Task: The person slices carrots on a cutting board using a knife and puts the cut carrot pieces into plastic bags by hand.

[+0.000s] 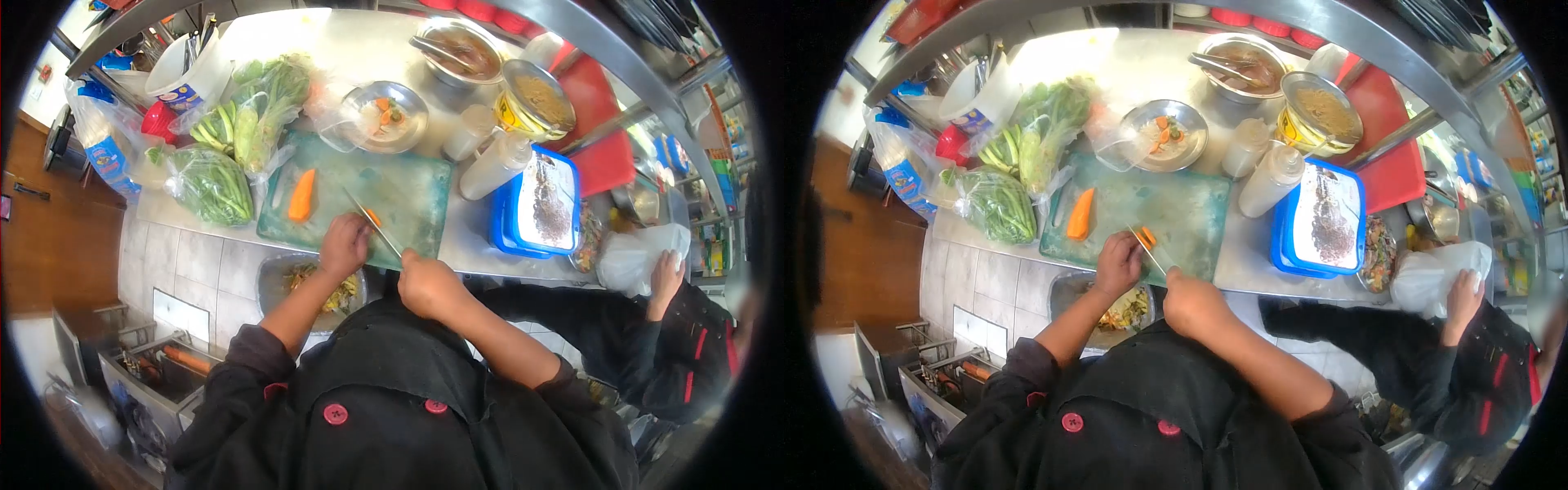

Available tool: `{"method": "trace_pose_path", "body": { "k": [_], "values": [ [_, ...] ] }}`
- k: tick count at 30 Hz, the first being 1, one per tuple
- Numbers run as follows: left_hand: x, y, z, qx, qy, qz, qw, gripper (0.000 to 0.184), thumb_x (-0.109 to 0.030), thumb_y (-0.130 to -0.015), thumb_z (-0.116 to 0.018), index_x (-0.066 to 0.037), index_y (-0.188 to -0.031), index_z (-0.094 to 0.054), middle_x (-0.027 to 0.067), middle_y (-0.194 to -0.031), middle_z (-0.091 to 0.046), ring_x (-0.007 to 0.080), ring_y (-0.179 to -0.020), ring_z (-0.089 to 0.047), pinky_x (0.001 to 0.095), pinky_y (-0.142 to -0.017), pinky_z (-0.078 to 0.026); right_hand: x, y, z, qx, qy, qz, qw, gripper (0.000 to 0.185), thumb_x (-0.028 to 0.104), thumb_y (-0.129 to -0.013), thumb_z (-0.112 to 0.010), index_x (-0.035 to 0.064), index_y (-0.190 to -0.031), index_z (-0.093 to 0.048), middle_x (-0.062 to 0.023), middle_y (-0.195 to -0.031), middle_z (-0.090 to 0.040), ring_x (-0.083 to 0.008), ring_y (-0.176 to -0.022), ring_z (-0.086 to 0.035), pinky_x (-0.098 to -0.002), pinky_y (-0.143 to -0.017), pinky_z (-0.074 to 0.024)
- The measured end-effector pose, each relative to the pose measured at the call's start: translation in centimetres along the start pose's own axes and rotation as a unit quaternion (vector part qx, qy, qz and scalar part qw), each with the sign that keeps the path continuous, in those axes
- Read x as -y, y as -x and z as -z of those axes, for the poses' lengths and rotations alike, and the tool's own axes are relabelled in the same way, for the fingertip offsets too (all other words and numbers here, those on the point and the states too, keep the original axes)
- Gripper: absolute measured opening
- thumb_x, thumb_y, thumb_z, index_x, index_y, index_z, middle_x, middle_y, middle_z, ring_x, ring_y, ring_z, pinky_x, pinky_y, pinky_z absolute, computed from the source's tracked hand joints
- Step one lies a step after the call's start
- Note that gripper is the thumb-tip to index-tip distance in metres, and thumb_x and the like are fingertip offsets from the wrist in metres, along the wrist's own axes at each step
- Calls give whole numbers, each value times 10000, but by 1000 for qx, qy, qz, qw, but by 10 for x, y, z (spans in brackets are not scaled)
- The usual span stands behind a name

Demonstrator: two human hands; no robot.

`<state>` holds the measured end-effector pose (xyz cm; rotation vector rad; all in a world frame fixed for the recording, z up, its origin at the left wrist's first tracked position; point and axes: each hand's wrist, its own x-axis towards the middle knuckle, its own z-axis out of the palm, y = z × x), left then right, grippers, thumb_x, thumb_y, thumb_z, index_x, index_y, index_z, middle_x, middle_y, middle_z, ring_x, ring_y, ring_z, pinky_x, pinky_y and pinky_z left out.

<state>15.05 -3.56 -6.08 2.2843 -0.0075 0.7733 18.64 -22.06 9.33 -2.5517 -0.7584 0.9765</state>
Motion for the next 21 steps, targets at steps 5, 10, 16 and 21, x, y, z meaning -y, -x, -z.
{"method": "trace_pose_path", "body": {
  "k": [5,10,16,21],
  "values": [
    [3,5,-3,-10,-8,13,1000,170,-38,-820,-663,-27,-985,-624,160,-1006,-645,375,-922,-607,448,-792,-508,-8,-24,-21,-18,6,14,1000,234,81,-866,-491,-63,-1047,-527,-309,-911,-670,-476,-891,-657,-548,-818,-501],
    [4,1,-5,17,2,-17,1000,242,-74,-796,-710,-20,-1012,-616,168,-977,-629,381,-907,-596,439,-792,-501,-21,-50,-34,-47,-14,7,999,248,119,-880,-506,-60,-1049,-541,-311,-901,-662,-475,-889,-650,-551,-825,-494],
    [-1,0,2,14,0,40,999,254,-86,-792,-714,-20,-1008,-598,164,-975,-621,377,-918,-598,435,-793,-500,-32,-20,2,-82,-82,20,993,288,223,-922,-533,-42,-1034,-552,-298,-872,-650,-485,-879,-625,-545,-807,-481],
    [1,6,14,30,-23,65,997,296,-73,-769,-704,-23,-1043,-603,179,-1064,-619,384,-999,-589,441,-866,-490,-51,10,5,-120,-107,24,987,282,220,-921,-536,-37,-1033,-556,-297,-851,-648,-494,-856,-620,-549,-791,-476]
  ]
}}
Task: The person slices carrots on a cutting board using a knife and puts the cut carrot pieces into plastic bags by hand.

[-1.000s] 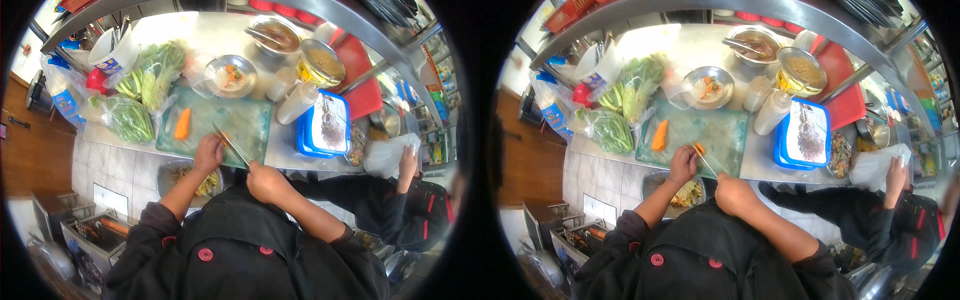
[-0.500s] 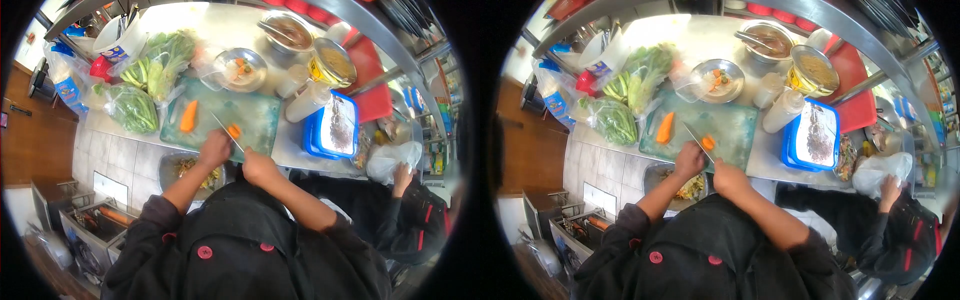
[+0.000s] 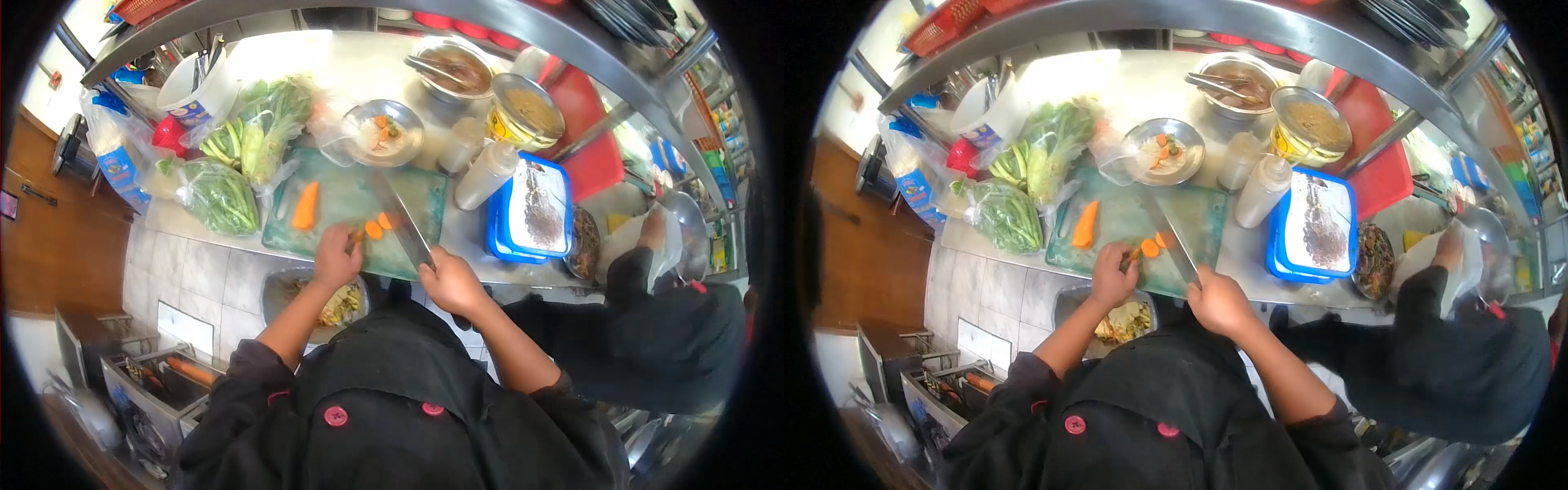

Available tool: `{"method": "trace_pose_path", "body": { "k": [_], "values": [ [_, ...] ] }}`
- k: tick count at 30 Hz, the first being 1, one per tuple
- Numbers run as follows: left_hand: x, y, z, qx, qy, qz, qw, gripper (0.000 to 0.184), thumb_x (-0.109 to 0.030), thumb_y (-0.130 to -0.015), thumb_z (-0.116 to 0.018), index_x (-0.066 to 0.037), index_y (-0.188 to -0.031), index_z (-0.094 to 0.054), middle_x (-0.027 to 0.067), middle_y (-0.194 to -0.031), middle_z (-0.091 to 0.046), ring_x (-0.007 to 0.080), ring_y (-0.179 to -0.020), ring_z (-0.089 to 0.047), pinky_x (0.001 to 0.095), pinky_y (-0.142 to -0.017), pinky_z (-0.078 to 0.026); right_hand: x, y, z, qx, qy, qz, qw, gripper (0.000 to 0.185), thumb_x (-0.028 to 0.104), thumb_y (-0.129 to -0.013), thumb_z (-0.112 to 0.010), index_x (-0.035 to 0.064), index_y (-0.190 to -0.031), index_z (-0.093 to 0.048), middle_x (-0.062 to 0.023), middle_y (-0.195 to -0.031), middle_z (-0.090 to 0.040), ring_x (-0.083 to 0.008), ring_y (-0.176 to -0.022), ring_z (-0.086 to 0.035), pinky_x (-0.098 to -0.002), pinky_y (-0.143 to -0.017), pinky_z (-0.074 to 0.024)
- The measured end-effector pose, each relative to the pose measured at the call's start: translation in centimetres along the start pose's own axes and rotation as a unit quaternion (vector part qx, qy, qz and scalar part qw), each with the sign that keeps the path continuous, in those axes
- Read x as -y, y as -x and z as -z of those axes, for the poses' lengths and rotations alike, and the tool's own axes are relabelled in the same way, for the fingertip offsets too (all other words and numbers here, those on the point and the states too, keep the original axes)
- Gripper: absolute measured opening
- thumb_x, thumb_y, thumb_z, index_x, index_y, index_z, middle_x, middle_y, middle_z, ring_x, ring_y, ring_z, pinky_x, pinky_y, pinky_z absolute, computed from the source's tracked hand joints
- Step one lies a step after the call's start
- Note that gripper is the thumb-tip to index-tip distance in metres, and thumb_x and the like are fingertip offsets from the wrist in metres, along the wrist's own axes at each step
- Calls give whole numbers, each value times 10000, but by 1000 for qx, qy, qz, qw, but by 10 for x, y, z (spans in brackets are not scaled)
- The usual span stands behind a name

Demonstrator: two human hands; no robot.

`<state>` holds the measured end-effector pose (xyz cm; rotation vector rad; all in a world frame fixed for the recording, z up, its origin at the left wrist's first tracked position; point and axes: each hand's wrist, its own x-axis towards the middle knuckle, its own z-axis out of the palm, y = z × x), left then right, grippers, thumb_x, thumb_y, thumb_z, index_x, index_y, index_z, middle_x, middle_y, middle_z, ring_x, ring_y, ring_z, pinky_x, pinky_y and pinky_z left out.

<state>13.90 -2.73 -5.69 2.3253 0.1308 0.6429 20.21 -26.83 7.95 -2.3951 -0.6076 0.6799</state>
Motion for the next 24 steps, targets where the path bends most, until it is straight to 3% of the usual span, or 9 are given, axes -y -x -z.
{"method": "trace_pose_path", "body": {
  "k": [1,4,8,11,13,17,19,24],
  "values": [
    [-1,-2,3,-10,-17,-40,999,325,-66,-759,-698,-25,-1068,-608,181,-1084,-616,387,-1022,-582,443,-891,-485,-3,4,1,-10,-11,4,1000,282,222,-920,-538,-35,-1036,-559,-296,-849,-648,-496,-850,-620,-549,-787,-475],
    [-10,-7,8,41,-37,-27,998,398,-61,-739,-693,-35,-1129,-618,178,-1105,-619,386,-1058,-570,452,-920,-477,-7,14,2,-20,-20,-5,1000,277,221,-920,-540,-26,-1044,-566,-296,-856,-652,-493,-856,-622,-548,-794,-478],
    [-23,-21,13,98,-65,-54,992,402,-68,-748,-687,-41,-1145,-631,175,-1117,-618,382,-1062,-570,453,-915,-479,-12,23,-2,0,-21,-24,999,290,242,-922,-555,-35,-1007,-559,-296,-857,-648,-481,-874,-627,-526,-794,-476],
    [-25,-27,12,160,-73,-81,981,328,-97,-771,-682,-47,-1096,-666,169,-1071,-643,373,-1037,-586,450,-890,-489,-12,26,-4,25,10,-35,999,302,237,-918,-537,-15,-1081,-576,-295,-897,-665,-484,-887,-633,-550,-822,-485],
    [-24,-29,8,167,-83,-16,982,278,-121,-791,-673,-48,-1058,-694,168,-969,-666,364,-971,-611,448,-860,-499,-13,28,-7,31,15,-34,999,312,253,-920,-536,-13,-1079,-577,-299,-914,-665,-481,-901,-637,-551,-827,-487],
    [-22,-36,-1,149,-129,19,980,263,-147,-822,-669,-36,-1059,-701,177,-877,-675,368,-860,-637,444,-798,-519,-7,28,-12,34,28,-41,998,317,257,-922,-533,-17,-1074,-577,-307,-913,-663,-481,-902,-637,-549,-833,-490],
    [-25,-35,-8,75,-49,96,991,273,-157,-867,-670,-9,-1095,-681,191,-860,-680,336,-773,-664,406,-726,-538,-4,26,-16,37,22,-49,998,312,245,-922,-532,-27,-1070,-575,-310,-912,-662,-480,-904,-638,-549,-838,-491],
    [-23,-31,-16,61,59,126,988,286,-148,-897,-681,14,-1131,-658,157,-861,-702,228,-738,-687,338,-689,-545,-3,26,-24,30,10,-35,999,300,228,-925,-530,-33,-1066,-574,-312,-909,-661,-480,-908,-638,-552,-837,-489]
  ]
}}
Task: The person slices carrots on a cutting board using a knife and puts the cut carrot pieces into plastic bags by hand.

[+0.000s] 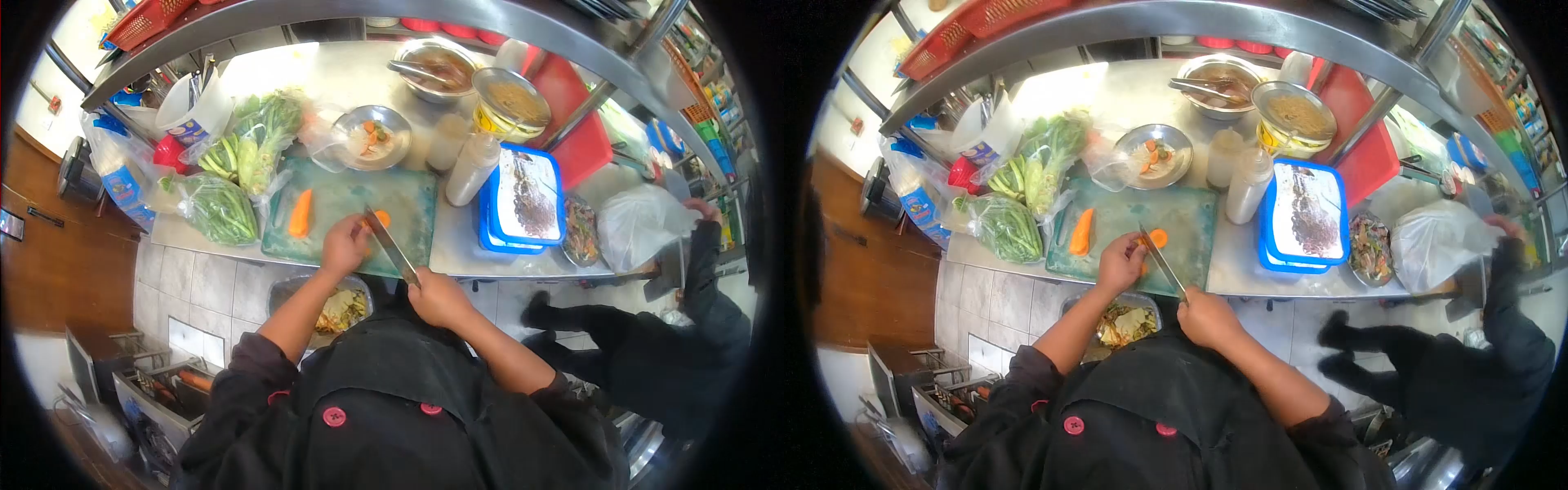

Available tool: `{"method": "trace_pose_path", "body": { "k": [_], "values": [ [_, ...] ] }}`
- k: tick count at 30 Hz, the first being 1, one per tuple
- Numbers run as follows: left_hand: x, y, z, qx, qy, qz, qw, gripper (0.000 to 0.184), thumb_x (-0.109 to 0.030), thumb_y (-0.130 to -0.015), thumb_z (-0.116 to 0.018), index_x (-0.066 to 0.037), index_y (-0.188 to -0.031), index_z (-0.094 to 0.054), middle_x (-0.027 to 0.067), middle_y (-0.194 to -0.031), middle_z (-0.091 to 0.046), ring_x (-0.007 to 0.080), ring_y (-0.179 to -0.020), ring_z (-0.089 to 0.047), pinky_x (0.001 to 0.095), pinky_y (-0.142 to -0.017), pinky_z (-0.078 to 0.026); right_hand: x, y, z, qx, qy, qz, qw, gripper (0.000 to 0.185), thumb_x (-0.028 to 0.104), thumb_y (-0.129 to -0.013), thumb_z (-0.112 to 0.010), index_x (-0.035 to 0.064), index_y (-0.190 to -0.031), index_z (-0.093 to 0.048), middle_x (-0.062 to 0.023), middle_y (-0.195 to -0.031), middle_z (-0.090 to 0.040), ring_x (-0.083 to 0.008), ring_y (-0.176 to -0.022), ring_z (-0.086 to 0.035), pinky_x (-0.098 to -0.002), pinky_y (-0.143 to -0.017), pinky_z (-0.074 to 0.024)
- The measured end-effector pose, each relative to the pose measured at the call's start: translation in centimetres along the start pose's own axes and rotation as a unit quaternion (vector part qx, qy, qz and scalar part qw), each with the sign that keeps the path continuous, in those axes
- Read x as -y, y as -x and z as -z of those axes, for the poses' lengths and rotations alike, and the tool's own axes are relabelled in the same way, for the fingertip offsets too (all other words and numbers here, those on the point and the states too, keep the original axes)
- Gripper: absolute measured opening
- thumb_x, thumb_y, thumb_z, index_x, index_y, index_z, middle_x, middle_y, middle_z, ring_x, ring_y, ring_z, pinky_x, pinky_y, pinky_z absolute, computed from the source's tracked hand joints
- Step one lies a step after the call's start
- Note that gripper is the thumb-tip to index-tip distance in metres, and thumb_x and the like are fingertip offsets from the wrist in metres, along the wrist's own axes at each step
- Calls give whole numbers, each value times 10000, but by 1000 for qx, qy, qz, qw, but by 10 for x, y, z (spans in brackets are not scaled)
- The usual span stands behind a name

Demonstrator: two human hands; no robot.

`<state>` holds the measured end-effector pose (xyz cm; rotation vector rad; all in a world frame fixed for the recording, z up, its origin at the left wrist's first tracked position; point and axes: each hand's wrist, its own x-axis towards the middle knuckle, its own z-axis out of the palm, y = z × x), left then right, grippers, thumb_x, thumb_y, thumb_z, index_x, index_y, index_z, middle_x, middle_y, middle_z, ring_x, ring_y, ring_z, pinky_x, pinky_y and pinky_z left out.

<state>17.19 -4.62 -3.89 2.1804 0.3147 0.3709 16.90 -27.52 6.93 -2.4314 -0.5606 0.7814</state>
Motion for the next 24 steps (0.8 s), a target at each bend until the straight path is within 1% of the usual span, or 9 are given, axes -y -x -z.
{"method": "trace_pose_path", "body": {
  "k": [1,5,7,8,10,14,16,20,24],
  "values": [
    [2,0,0,8,26,0,1000,292,-138,-899,-683,20,-1142,-650,144,-866,-706,194,-741,-686,322,-698,-546,0,-1,0,3,4,1,1000,294,224,-926,-529,-33,-1062,-573,-312,-908,-661,-481,-907,-638,-553,-835,-488],
    [13,0,-5,-2,73,-12,997,297,-126,-904,-679,22,-1158,-639,133,-890,-708,176,-757,-676,314,-708,-548,2,-3,2,-7,-1,8,1000,289,226,-926,-527,-33,-1049,-569,-312,-896,-659,-482,-900,-637,-554,-833,-488],
    [21,-1,-9,-6,103,-7,995,287,-108,-903,-680,22,-1154,-629,131,-914,-688,170,-759,-665,303,-708,-547,5,-4,5,-5,2,7,1000,288,226,-925,-524,-35,-1040,-565,-310,-895,-661,-482,-898,-638,-553,-834,-489],
    [24,0,-10,-4,103,-6,995,287,-108,-903,-680,22,-1154,-629,131,-914,-688,170,-759,-665,303,-708,-547,6,-5,6,-4,1,5,1000,288,226,-925,-524,-35,-1040,-565,-310,-895,-661,-482,-898,-638,-553,-834,-489],
    [25,0,-9,-19,87,-59,994,253,-90,-891,-693,11,-1113,-627,111,-934,-644,162,-755,-650,291,-693,-539,10,-6,10,7,-2,6,1000,298,228,-925,-524,-43,-1043,-560,-315,-902,-660,-485,-903,-637,-553,-836,-489],
    [18,2,-6,-18,81,-59,995,222,-85,-877,-704,-3,-1064,-617,98,-943,-602,162,-736,-633,286,-675,-529,17,-6,19,27,4,-1,1000,306,222,-930,-516,-54,-1054,-557,-324,-913,-659,-484,-912,-640,-548,-850,-488],
    [18,3,-7,-34,80,-80,993,210,-77,-855,-717,-14,-1025,-611,98,-952,-591,172,-729,-623,286,-657,-518,21,-5,23,40,24,-7,999,314,213,-935,-507,-66,-1071,-556,-332,-924,-657,-482,-922,-643,-540,-863,-489],
    [19,2,-6,-18,47,-75,996,206,-72,-837,-726,-18,-998,-609,104,-946,-589,183,-718,-618,293,-647,-514,25,-10,25,66,22,-22,997,317,206,-938,-502,-72,-1080,-559,-331,-937,-659,-479,-936,-644,-532,-871,-491],
    [19,2,-6,-17,38,-89,995,199,-67,-825,-733,-25,-976,-610,106,-930,-600,197,-712,-615,298,-646,-512,23,-18,23,78,31,-5,996,304,195,-937,-502,-71,-1073,-561,-331,-955,-657,-477,-950,-640,-529,-871,-492]
  ]
}}
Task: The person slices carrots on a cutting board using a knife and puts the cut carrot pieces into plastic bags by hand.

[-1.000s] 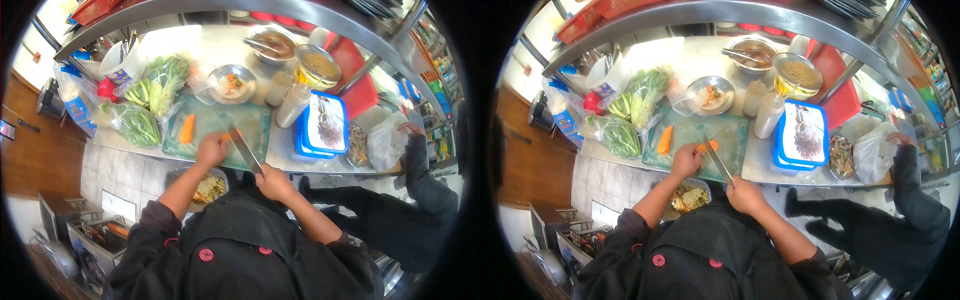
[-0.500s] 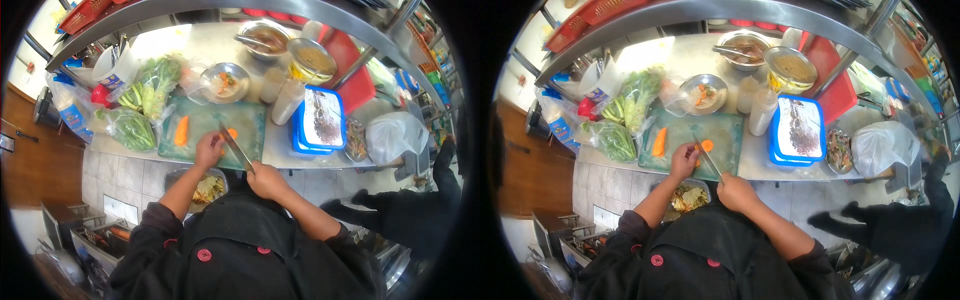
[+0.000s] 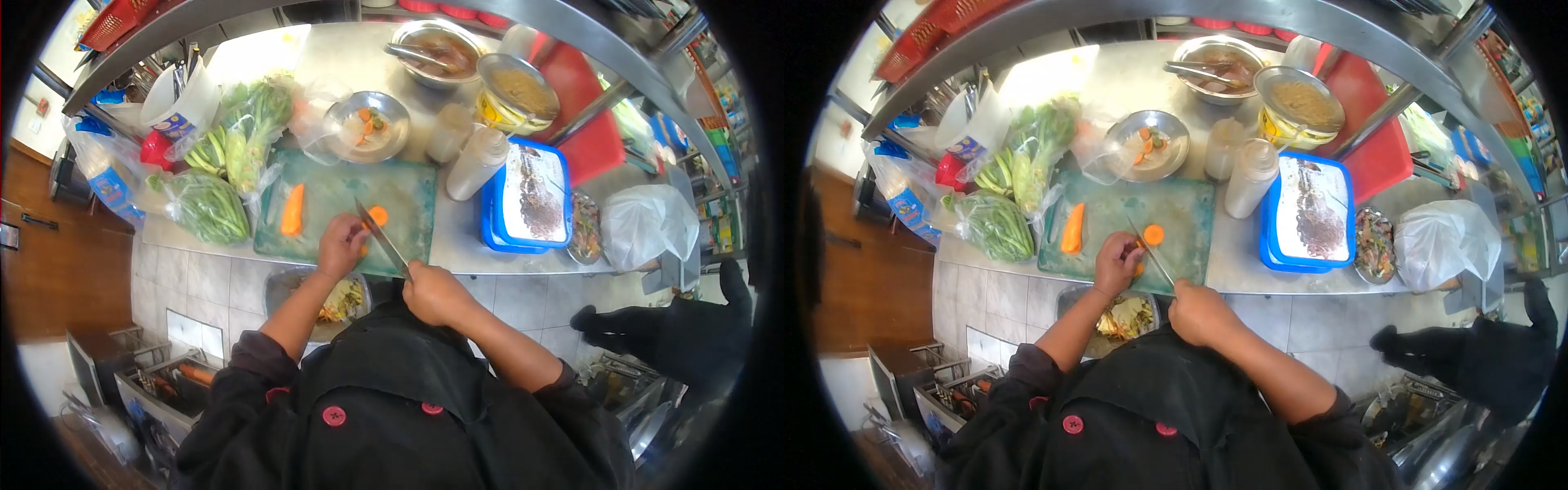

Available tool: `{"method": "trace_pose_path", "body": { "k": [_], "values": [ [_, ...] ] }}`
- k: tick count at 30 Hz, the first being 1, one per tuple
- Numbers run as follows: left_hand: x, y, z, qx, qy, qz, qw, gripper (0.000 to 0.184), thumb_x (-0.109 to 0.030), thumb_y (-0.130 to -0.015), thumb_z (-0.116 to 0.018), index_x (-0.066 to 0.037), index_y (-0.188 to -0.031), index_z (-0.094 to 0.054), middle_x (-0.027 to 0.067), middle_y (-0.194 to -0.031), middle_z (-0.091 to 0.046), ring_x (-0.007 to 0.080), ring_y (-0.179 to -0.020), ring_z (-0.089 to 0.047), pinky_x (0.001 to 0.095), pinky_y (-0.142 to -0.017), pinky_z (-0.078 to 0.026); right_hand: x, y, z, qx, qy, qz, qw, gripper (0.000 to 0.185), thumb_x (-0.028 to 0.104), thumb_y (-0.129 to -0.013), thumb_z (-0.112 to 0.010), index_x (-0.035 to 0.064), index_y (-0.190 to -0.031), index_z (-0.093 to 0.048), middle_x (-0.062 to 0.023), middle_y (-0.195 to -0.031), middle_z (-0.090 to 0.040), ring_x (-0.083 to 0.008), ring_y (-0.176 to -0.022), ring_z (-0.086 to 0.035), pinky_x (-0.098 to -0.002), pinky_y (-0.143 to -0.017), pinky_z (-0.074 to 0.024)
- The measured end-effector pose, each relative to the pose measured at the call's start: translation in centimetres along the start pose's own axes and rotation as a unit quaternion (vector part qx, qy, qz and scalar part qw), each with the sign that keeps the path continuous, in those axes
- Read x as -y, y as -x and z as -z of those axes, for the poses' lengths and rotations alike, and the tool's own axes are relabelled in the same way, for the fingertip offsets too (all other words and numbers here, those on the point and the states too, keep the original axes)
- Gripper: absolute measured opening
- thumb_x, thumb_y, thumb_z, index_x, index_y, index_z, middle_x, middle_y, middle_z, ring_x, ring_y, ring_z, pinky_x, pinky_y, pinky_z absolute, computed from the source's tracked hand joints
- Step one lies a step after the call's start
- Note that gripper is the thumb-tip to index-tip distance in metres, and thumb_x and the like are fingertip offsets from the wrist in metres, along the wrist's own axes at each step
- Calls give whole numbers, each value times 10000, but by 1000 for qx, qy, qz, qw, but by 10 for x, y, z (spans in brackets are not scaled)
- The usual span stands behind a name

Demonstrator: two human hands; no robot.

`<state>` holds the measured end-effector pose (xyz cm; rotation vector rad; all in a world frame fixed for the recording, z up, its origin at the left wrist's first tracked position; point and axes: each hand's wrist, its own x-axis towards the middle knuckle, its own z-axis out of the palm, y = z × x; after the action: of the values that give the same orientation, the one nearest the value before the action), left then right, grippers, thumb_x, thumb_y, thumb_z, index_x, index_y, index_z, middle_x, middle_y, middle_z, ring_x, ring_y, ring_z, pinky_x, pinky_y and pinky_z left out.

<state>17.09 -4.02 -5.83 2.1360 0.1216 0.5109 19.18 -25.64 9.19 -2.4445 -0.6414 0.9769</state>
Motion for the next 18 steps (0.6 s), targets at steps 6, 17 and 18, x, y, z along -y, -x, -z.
{"method": "trace_pose_path", "body": {
  "k": [6,17,18],
  "values": [
    [8,2,-3,-19,17,4,1000,167,-48,-824,-725,-30,-954,-621,110,-911,-623,213,-718,-626,303,-654,-518,5,5,10,1,0,7,1000,276,174,-934,-498,-75,-1036,-558,-333,-937,-654,-480,-933,-640,-527,-859,-495],
    [-3,-2,0,-29,18,-6,999,140,-112,-820,-741,-53,-904,-645,112,-872,-627,284,-762,-617,361,-672,-509,5,-4,0,-1,10,14,1000,251,147,-916,-514,-80,-1019,-546,-325,-886,-660,-480,-884,-651,-535,-828,-499],
    [-3,-1,0,-28,19,-2,999,145,-111,-819,-743,-52,-904,-642,114,-869,-625,285,-759,-616,362,-669,-508,7,-5,-1,1,11,8,1000,248,137,-909,-514,-80,-1024,-545,-323,-890,-662,-478,-887,-652,-535,-830,-499]
  ]
}}
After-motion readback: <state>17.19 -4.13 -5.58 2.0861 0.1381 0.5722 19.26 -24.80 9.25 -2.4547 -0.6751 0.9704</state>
